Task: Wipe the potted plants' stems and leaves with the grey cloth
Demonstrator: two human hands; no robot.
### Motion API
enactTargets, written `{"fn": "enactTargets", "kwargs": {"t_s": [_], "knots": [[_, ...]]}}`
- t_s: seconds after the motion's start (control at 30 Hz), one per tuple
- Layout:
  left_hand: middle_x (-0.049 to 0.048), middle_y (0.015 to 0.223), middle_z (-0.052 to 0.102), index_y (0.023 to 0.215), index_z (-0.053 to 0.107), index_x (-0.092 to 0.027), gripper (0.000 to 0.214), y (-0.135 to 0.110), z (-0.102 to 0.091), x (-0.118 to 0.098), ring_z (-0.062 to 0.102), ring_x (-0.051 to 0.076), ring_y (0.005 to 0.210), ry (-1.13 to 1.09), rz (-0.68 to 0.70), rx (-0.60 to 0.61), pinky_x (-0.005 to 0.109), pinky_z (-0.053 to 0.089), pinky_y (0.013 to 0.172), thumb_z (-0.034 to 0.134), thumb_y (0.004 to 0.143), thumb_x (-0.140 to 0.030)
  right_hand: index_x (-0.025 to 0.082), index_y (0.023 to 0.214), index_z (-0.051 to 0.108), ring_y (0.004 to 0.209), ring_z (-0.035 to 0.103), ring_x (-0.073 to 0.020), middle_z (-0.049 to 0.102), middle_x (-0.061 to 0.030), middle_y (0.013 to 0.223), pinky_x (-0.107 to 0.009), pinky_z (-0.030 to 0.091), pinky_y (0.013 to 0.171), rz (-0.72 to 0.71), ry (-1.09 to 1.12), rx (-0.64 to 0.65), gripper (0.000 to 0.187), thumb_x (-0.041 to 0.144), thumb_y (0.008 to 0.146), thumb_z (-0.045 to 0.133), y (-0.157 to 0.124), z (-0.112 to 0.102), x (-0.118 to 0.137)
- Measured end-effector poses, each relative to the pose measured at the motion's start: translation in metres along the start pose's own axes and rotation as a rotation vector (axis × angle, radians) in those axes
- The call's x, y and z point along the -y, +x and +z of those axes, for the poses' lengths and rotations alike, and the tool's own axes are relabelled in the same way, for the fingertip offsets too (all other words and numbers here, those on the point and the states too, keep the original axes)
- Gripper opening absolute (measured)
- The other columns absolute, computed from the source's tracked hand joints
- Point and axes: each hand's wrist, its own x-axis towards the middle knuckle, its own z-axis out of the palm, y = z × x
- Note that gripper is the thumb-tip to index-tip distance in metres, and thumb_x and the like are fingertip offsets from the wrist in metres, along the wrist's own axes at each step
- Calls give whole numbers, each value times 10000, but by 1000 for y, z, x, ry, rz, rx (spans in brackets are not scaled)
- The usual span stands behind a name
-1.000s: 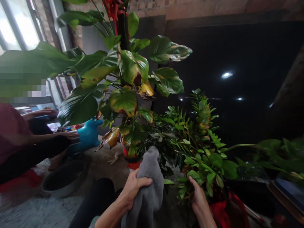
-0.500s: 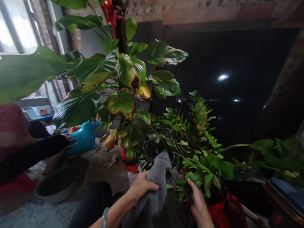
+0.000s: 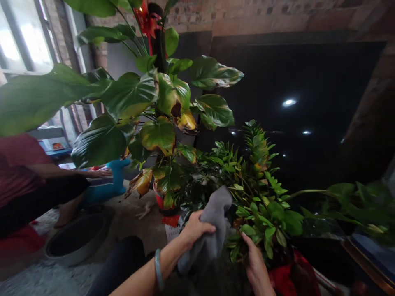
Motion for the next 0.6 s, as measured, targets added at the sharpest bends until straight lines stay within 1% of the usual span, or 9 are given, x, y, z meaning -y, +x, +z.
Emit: {"fn": "enactTargets", "kwargs": {"t_s": [0.07, 0.13, 0.17, 0.23, 0.3, 0.37, 0.47, 0.53, 0.6], "knots": [[-17, 502, 606, 654, 658, -174, 241, -6, -6, 26, 524, 168, 500, 28, -138, 25, 255, 415, 465, 639, 422, -112, 180, 684, 671, 879, 654, -323, 718, -25, 673, -408, 509, 748, 7, -21, -24, 397, 389, 354, 745, -1, -1, 3], [-18, 514, 625, 690, 668, -165, 283, -17, -12, 41, 545, 183, 519, 18, -223, 75, 273, 436, 494, 625, 417, -104, 190, 679, 653, 948, 630, -339, 706, -20, 656, -415, 491, 784, 3, -50, -64, 401, 382, 342, 753, -2, -4, 7], [-19, 518, 628, 704, 668, -160, 303, -22, -15, 44, 552, 188, 529, 0, -239, 94, 281, 444, 509, 622, 410, -101, 199, 675, 642, 993, 611, -341, 701, -16, 655, -410, 480, 805, -4, -63, -83, 399, 382, 339, 756, -4, -6, 9], [-21, 521, 627, 710, 659, -153, 320, -30, -21, 43, 560, 190, 539, -61, -245, 110, 288, 449, 525, 625, 395, -106, 215, 692, 629, 1061, 581, -325, 707, -11, 700, -388, 467, 830, -23, -80, -104, 412, 398, 348, 762, -9, -9, 11], [-16, 544, 629, 719, 646, -149, 322, -36, -26, 38, 565, 185, 545, -153, -213, 110, 291, 454, 540, 647, 398, -132, 214, 743, 639, 1042, 597, -306, 719, -17, 771, -373, 481, 797, -28, -88, -80, 460, 439, 364, 770, -18, -14, 9], [-7, 575, 635, 741, 631, -151, 348, -40, -30, 33, 570, 182, 546, -255, -186, 69, 298, 462, 548, 681, 398, -169, 206, 780, 648, 926, 646, -298, 724, -33, 778, -370, 503, 693, 11, -103, -21, 530, 498, 359, 784, -28, -19, 1], [5, 619, 647, 802, 608, -158, 439, -45, -33, 31, 587, 188, 570, -362, -151, -56, 307, 482, 562, 732, 385, -214, 196, 771, 652, 787, 677, -282, 732, -74, 756, -340, 491, 580, 142, -166, 99, 607, 596, 336, 793, -47, -29, -22], [14, 639, 656, 828, 601, -154, 479, -48, -34, 31, 597, 190, 590, -389, -108, -116, 303, 492, 568, 755, 382, -232, 201, 743, 667, 710, 682, -258, 731, -88, 723, -316, 475, 544, 188, -257, 183, 584, 665, 399, 750, -64, -35, -41], [20, 645, 662, 830, 597, -152, 492, -51, -35, 29, 605, 192, 600, -396, -72, -158, 297, 499, 568, 773, 380, -245, 214, 640, 672, 580, 663, -243, 689, -73, 576, -316, 467, 509, 162, -369, 291, 500, 678, 461, 722, -83, -41, -59]]}}
